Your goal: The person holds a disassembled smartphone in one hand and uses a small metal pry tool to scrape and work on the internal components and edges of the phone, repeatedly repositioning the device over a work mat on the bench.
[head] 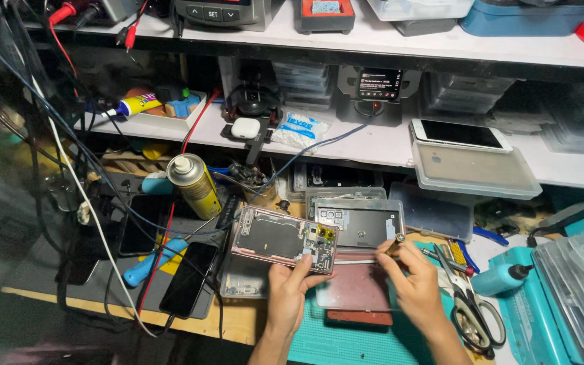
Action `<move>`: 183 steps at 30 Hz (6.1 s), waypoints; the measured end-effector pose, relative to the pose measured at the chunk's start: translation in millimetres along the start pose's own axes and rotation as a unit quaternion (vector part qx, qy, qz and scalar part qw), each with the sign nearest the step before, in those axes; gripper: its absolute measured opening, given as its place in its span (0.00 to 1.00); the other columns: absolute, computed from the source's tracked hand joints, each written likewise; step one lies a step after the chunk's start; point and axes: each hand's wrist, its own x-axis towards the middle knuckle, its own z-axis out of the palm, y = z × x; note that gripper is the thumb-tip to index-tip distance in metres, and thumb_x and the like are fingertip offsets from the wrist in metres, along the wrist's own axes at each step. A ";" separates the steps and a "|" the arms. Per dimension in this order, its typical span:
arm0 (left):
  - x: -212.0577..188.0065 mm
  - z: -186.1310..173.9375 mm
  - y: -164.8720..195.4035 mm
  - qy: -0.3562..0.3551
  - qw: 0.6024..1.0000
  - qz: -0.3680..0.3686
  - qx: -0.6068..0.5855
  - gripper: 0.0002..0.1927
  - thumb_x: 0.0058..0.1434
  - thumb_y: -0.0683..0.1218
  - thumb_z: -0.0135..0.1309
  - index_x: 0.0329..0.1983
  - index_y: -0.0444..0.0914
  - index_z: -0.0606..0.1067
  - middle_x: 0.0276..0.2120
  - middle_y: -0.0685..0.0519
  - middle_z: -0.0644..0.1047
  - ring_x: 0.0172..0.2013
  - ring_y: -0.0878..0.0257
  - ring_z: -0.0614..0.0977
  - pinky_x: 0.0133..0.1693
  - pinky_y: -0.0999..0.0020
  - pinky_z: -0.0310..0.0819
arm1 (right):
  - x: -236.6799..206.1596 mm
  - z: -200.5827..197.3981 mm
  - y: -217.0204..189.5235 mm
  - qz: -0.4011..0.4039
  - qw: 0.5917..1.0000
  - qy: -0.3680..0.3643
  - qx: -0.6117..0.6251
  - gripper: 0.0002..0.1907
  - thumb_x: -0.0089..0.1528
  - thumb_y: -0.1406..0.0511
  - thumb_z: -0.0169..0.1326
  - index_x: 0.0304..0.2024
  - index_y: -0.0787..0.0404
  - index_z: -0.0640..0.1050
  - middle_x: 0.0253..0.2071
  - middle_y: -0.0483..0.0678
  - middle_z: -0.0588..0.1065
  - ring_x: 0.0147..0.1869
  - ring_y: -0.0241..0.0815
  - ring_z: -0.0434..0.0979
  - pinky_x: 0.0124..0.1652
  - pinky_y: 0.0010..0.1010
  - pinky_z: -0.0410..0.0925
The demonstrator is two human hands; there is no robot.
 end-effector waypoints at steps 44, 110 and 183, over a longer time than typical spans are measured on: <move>-1.5 7.1 -53.5 0.078 0.955 -0.012 0.285 0.15 0.63 0.46 0.61 0.32 0.27 0.83 0.22 0.52 0.81 0.23 0.73 0.76 0.24 0.73 0.67 | -4.2 -7.9 -31.7 -0.023 0.999 -0.021 -0.025 0.11 0.56 0.70 0.62 0.41 0.62 0.86 0.20 0.44 0.73 0.21 0.30 0.66 0.22 0.24 0.59; -7.4 63.3 -15.4 -0.029 0.863 0.173 0.473 0.16 0.66 0.38 0.53 0.57 0.31 0.75 0.29 0.38 0.80 0.26 0.45 0.83 0.29 0.59 0.74 | -5.6 -13.5 29.5 0.243 0.942 -0.108 0.205 0.11 0.62 0.67 0.58 0.40 0.71 0.84 0.25 0.48 0.79 0.23 0.33 0.76 0.23 0.24 0.69; 11.5 -8.2 -37.6 0.154 0.874 0.030 0.459 0.26 0.66 0.47 0.61 0.19 0.22 0.71 0.14 0.48 0.66 0.18 0.68 0.62 0.21 0.62 0.53 | -1.1 -19.1 16.9 0.208 0.938 -0.117 0.252 0.15 0.65 0.71 0.51 0.52 0.70 0.82 0.35 0.52 0.81 0.33 0.37 0.79 0.35 0.27 0.74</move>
